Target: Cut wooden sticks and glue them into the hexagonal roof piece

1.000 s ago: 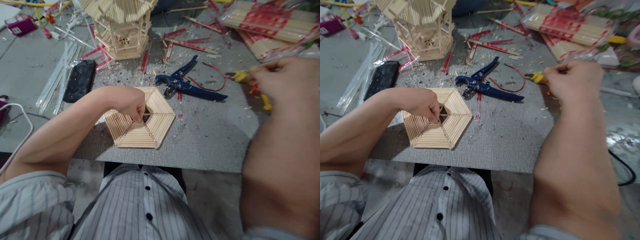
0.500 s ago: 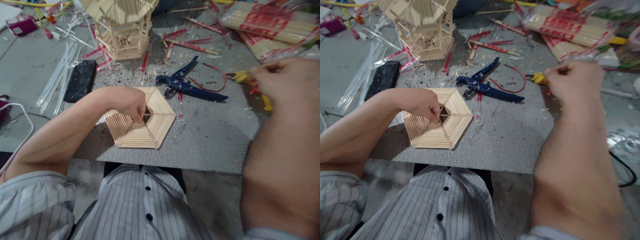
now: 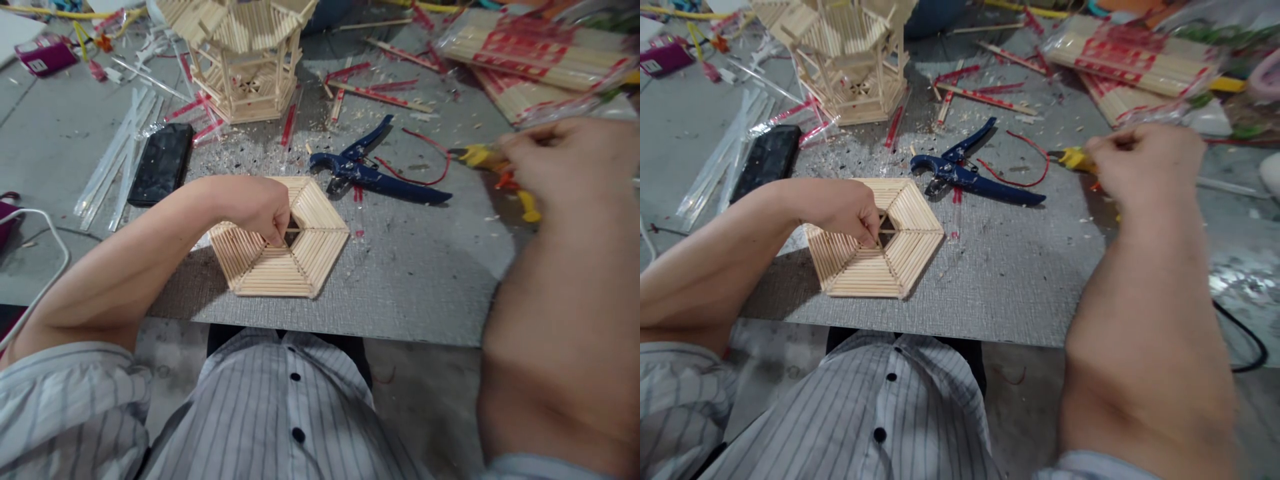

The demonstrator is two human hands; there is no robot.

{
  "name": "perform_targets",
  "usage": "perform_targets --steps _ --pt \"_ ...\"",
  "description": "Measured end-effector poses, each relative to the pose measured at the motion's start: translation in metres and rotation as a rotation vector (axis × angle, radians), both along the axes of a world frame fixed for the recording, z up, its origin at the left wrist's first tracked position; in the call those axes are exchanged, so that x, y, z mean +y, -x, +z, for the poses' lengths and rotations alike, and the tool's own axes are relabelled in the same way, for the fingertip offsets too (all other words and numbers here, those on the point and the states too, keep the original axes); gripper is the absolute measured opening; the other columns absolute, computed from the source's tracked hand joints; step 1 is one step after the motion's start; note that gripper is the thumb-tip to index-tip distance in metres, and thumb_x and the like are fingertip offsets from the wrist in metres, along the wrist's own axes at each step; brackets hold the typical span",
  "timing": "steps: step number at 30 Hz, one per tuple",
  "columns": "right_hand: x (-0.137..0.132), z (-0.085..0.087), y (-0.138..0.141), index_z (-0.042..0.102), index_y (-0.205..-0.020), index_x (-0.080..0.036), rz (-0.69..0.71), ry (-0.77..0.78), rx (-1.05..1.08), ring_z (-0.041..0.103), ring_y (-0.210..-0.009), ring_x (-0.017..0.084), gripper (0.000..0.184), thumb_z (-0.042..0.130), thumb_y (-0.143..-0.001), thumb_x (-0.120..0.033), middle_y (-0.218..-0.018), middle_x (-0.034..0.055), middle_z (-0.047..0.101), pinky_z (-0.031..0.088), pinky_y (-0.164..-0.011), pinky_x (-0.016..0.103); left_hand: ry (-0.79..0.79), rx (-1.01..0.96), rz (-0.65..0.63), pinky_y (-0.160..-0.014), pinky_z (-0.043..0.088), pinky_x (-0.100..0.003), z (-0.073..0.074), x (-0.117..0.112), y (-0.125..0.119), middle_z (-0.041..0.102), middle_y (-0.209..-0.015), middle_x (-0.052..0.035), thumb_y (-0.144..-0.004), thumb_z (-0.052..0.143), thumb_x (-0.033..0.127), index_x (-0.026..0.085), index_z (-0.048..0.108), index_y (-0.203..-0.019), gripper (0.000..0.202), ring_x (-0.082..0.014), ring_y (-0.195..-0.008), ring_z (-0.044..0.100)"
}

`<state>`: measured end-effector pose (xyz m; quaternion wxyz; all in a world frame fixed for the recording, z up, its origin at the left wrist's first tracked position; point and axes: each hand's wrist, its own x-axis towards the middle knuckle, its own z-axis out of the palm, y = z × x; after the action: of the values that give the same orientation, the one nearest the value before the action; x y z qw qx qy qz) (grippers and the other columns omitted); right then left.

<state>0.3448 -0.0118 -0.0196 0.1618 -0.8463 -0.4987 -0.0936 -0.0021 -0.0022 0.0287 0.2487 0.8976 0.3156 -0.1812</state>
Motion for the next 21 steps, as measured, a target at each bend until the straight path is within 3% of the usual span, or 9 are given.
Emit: perform_targets --steps 3,7,11,16,21 --pt "0.002 0.005 0.004 0.073 -0.104 -0.009 -0.181 -0.039 0.123 0.068 -0.094 0.021 0.028 0.062 -0.083 -0.025 -0.097 0.0168 0.072 0.045 -0.072 0.031 0.053 -0.001 0.034 -0.055 0.029 -0.022 0.003 0.001 0.001 0.070 -0.062 0.0020 -0.068 0.071 0.023 0.019 0.076 -0.069 0.007 -0.0069 -0.050 0.049" --pt "0.003 0.012 0.012 0.071 -0.110 -0.007 -0.130 -0.124 0.111 0.066 -0.102 0.022 0.031 0.060 -0.083 -0.019 -0.104 0.0162 0.071 0.047 -0.082 0.030 0.083 -0.060 0.146 -0.063 0.035 -0.023 0.012 0.008 0.004 0.068 -0.061 0.0038 -0.069 0.070 0.025 0.019 0.076 -0.069 0.008 -0.0088 -0.056 0.054" --pt "-0.001 0.018 0.023 0.071 -0.110 -0.005 -0.094 -0.123 0.147 0.067 -0.102 0.027 0.032 0.057 -0.083 -0.014 -0.104 0.0199 0.070 0.048 -0.088 0.033 -0.086 -0.176 0.299 -0.071 0.039 -0.026 0.017 0.018 0.010 0.069 -0.070 0.0010 -0.072 0.067 0.030 0.016 0.075 -0.074 0.016 -0.0126 -0.067 0.058" --pt "-0.003 0.016 0.039 0.073 -0.102 -0.004 0.165 -0.178 0.188 0.068 -0.095 0.027 0.027 0.058 -0.081 -0.014 -0.098 0.0200 0.072 0.049 -0.085 0.034 -0.331 -0.133 0.466 -0.074 0.040 -0.028 0.009 0.018 0.024 0.070 -0.084 -0.0040 -0.076 0.057 0.029 0.016 0.075 -0.082 0.023 -0.0168 -0.075 0.061" --pt "-0.013 0.012 0.069 0.071 -0.090 -0.019 0.531 -0.101 0.234 0.068 -0.084 0.027 0.020 0.057 -0.084 -0.033 -0.088 0.0118 0.073 0.048 -0.074 0.038 -0.513 0.033 0.690 -0.075 0.041 -0.032 0.005 -0.001 0.046 0.070 -0.091 -0.0095 -0.080 0.049 0.038 0.017 0.074 -0.093 0.035 -0.0245 -0.088 0.062"
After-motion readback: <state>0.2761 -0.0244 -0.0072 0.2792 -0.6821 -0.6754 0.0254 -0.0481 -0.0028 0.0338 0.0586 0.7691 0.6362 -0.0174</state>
